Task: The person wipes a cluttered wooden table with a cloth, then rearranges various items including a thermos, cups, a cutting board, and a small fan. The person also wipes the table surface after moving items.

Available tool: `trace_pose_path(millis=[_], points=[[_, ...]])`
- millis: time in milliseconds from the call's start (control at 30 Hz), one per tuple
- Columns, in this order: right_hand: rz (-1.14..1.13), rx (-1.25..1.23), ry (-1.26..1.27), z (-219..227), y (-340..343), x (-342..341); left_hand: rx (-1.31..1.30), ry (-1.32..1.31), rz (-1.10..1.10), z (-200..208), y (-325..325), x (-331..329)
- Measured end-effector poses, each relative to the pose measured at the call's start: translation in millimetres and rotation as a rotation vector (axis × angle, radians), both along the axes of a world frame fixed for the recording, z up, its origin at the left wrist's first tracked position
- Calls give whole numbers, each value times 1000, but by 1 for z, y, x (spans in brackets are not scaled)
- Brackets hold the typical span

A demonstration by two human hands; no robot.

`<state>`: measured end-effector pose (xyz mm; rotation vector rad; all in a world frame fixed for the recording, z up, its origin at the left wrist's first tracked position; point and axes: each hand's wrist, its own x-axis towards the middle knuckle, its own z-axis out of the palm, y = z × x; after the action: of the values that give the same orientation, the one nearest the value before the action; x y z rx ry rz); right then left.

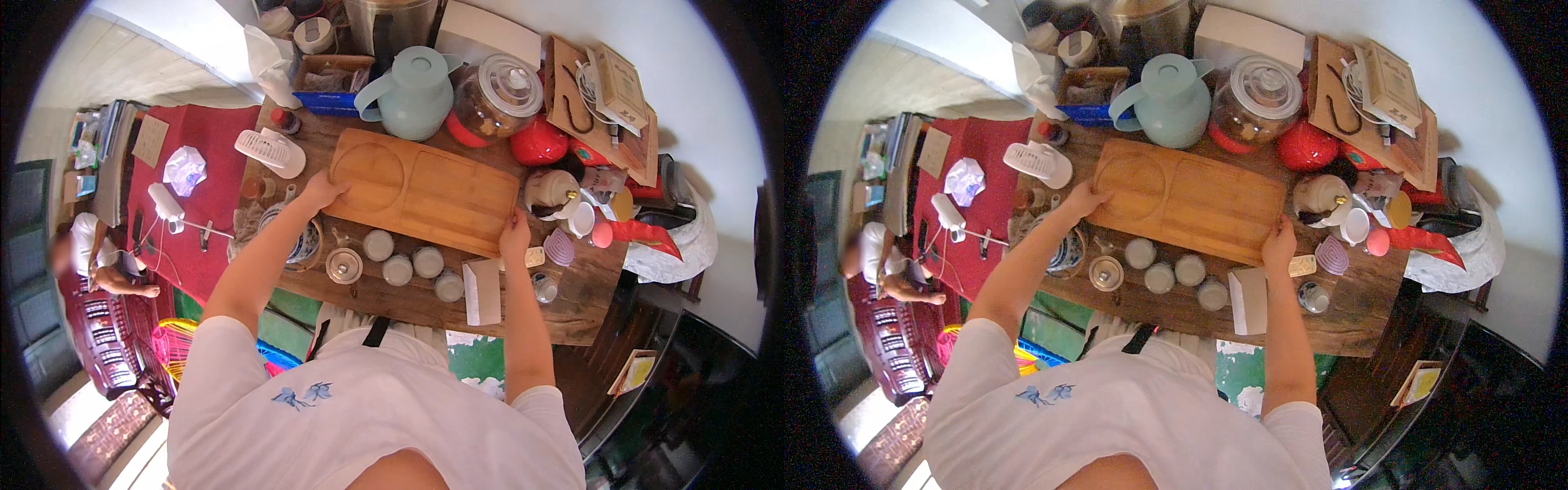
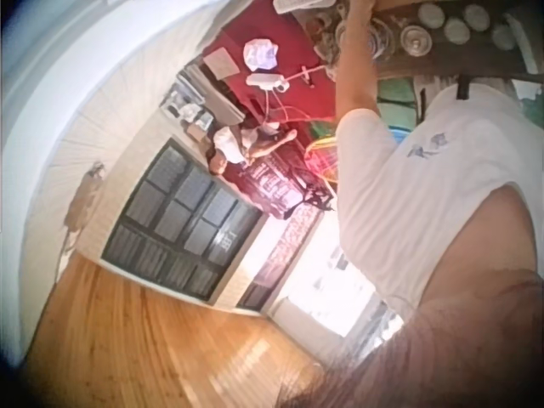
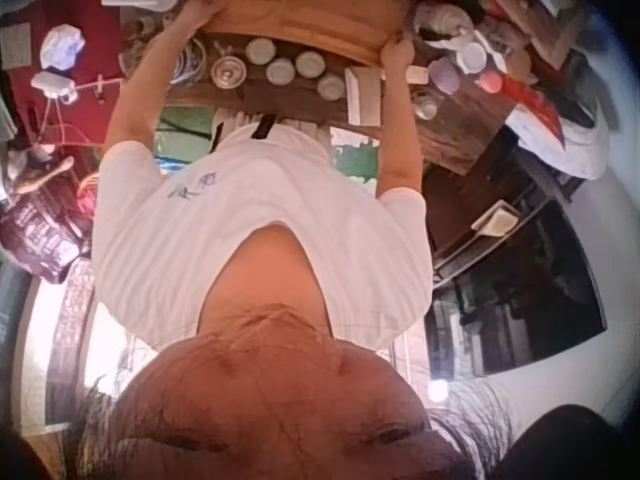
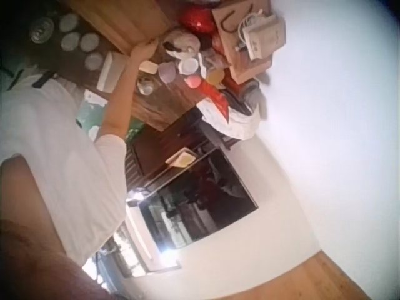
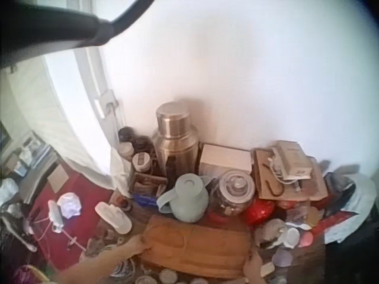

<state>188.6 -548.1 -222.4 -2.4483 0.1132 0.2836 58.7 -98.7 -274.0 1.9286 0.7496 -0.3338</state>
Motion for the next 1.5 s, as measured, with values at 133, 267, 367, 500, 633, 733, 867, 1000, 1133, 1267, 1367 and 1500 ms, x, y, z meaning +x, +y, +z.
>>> trace_pose_path(millis=[133, 267, 367, 500, 633, 733, 867, 1000, 1133, 1267, 1367, 1500], points=[[-18, -29, -151, -39, -8, -1, 213, 134, -184, 36, -23, 24], [45, -148, -200, -45, 1, 3, 534, 93, -123, 27, -38, 10], [63, -196, -193, -54, -9, 4, 636, 125, -213, 52, -54, 18], [37, -296, -166, -30, 19, -2, 634, 155, -224, 63, -62, 22], [-170, -243, -76, -18, 39, -15, 665, 89, -207, 57, -68, 21], [-82, -236, -111, -25, 26, -20, 630, 126, -224, 62, -70, 20], [-103, -234, -56, -27, 18, -28, 582, 117, -263, 65, -68, 21], [-90, -174, -52, -29, 8, -31, 601, 97, -248, 69, -76, 25], [-57, -104, -85, -23, 5, -34, 649, 169, -280, 65, -75, 25], [43, -20, -171, -29, -2, -30, 697, 176, -255, 61, -76, 23], [22, -11, -143, -31, 0, -28, 674, 192, -304, 69, -74, 27], [42, -27, -88, -22, 7, -30, 667, 101, -286, 61, -62, 18]])
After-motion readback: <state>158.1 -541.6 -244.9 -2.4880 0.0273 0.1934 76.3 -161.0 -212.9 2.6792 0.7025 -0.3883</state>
